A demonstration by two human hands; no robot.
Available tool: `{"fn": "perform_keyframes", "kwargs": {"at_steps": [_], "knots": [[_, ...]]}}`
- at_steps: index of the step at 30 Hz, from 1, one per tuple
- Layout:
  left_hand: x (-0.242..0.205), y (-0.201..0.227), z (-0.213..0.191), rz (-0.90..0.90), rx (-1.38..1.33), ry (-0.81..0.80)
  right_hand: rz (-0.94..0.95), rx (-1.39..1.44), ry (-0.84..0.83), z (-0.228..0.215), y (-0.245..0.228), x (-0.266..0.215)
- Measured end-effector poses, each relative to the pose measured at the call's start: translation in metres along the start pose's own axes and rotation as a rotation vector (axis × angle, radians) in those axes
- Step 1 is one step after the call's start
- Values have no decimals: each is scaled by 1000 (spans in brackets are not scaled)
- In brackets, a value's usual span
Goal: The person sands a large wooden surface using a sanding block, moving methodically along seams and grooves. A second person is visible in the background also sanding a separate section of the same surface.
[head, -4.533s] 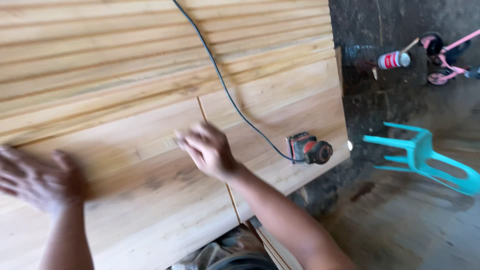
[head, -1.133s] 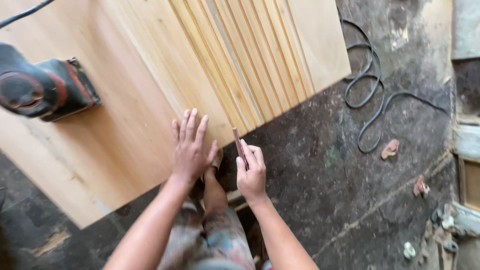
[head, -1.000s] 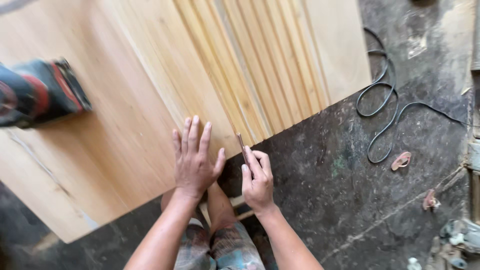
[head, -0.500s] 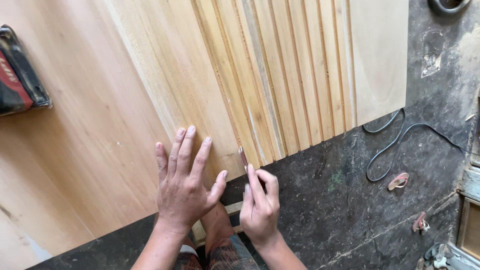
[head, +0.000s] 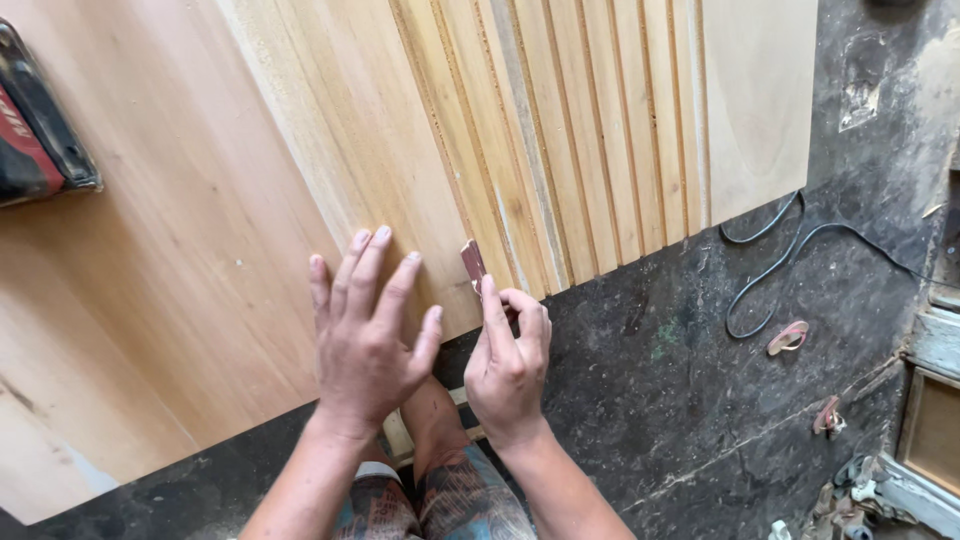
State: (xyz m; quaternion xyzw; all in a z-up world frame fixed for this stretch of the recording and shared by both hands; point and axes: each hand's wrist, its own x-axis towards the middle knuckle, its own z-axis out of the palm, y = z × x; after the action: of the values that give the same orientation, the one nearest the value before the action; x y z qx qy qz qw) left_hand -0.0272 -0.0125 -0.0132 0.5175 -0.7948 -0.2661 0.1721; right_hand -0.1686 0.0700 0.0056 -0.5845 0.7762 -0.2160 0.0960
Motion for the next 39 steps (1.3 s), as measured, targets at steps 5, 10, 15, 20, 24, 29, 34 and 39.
{"fn": "perform_keyframes", "kwargs": {"at_steps": [5,10,15,20,24,29,34,39], "knots": [[33,-42,-18,-2,-64,85,45,19,-51,8,4,-3],[52,-65,-9,15,154,72,39,-55,-18,8,-5,4],[44,-53,-13,-29,121,42,78,-88,-6,2,-12,15],[57,-46,-24,-6,135,40,117,-67,-28,-2,-11,44],[49,-50,-21,-4,112,32,79,-96,-5,-10,-16,33],[50,-54,-19,-2,111,24,95,-142,64,-1,-13,15],[49,-58,-18,1,131,9,106,-107,-15,8,-7,7],[50,-58,-15,-6,145,-15,103,-126,9,4,-14,24]]}}
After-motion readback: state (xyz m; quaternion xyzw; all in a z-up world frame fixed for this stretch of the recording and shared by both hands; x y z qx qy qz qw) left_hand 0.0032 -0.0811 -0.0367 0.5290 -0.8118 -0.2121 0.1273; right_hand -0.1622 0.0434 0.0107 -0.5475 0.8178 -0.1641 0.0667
